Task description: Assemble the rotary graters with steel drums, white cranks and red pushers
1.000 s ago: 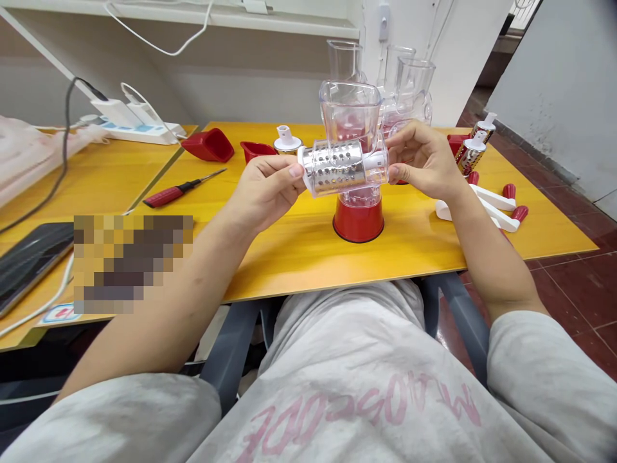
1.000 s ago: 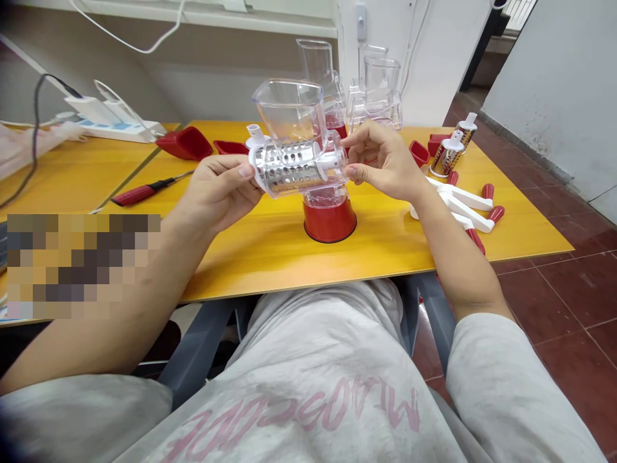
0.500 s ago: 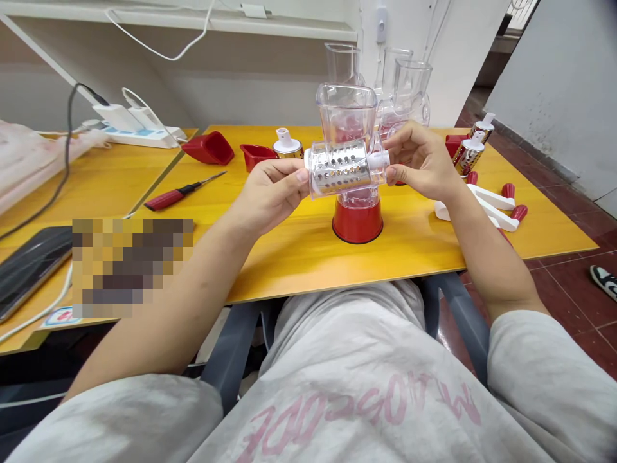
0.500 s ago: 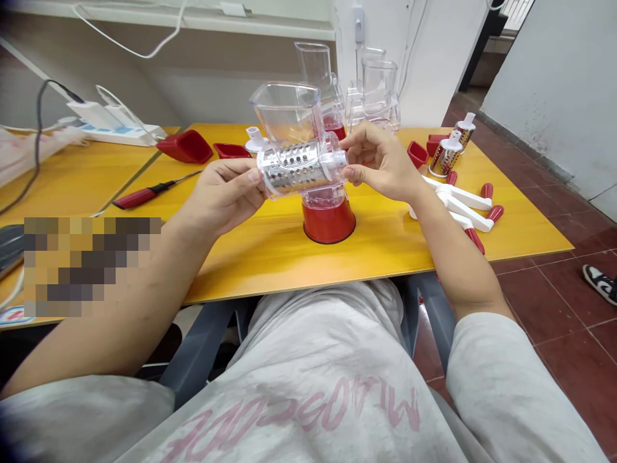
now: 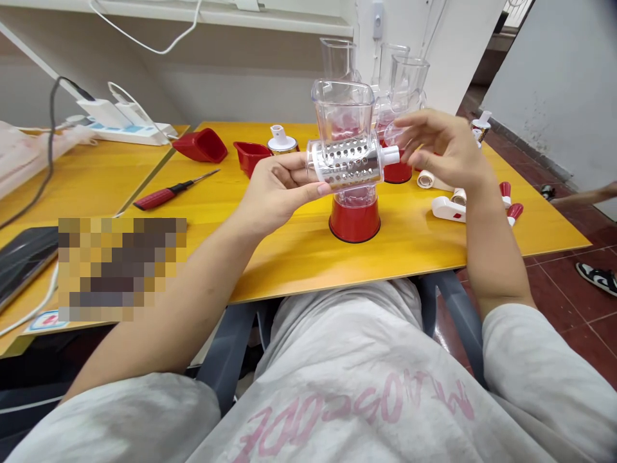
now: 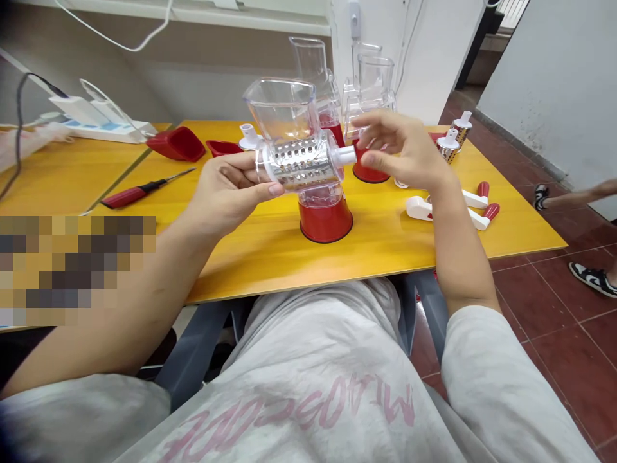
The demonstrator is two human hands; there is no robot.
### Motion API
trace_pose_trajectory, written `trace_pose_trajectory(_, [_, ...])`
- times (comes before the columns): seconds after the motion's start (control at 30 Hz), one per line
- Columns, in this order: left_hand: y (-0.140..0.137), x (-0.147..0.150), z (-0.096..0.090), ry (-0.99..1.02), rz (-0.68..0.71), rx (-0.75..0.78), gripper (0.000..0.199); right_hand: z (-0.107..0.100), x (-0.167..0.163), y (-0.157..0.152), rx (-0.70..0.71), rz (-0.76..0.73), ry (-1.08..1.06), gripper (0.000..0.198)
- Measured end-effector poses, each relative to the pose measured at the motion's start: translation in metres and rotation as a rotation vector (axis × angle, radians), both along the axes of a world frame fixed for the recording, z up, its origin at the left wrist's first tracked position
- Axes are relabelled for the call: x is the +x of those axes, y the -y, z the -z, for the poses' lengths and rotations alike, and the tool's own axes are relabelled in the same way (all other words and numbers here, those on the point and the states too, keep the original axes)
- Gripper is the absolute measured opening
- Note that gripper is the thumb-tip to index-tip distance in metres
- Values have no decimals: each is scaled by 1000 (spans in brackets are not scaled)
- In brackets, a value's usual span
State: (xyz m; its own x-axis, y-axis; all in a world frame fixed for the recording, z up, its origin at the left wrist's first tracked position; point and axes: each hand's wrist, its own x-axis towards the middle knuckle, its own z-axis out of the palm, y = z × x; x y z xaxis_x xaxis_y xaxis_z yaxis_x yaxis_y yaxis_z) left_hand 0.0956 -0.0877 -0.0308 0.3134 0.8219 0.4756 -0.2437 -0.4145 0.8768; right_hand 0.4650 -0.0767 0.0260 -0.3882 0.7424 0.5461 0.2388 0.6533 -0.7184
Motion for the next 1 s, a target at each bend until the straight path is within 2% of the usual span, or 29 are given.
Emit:
trace_pose_trajectory(0.07, [1,1,3,-3,-29,9,69,-16,22,3,-10,123,108,60])
trace_pose_trajectory(0.1, [2,2,5,0,-45,8,69,-24,31,6,-44,199,228,56])
trace_pose_trajectory(0.2, [3,4,9,23,-76,4,70,-34,54,21,-197,394,733,44])
trace_pose_trajectory(0.3, [3,6,12,38,-74,15,71,-19,69,39,-259,487,1037,50])
trace_pose_trajectory(0.4, [2,6,14,42,-92,16,75,10,78,54,-244,520,1153,65])
trace_pose_trajectory(0.47, [2,7,15,48,-106,22,75,23,81,58,-252,523,1163,60])
trace_pose_trajectory(0.53, [3,8,16,54,-94,34,72,25,79,58,-261,471,1065,50])
trace_pose_trajectory(0.6, [5,9,16,62,-78,36,67,20,73,52,-260,355,834,42])
trace_pose_trajectory(0.73, [8,13,17,78,-123,33,65,7,47,32,-283,99,59,60])
trace_pose_trajectory(0.8, [9,14,19,87,-150,53,63,1,30,23,-356,25,-205,64])
trace_pose_trajectory(0.9, [9,14,20,75,-183,85,64,-8,9,12,-438,-30,-293,61])
trace_pose_trajectory(1.0, [9,10,21,56,-205,110,63,-13,-4,0,-414,-129,-299,66])
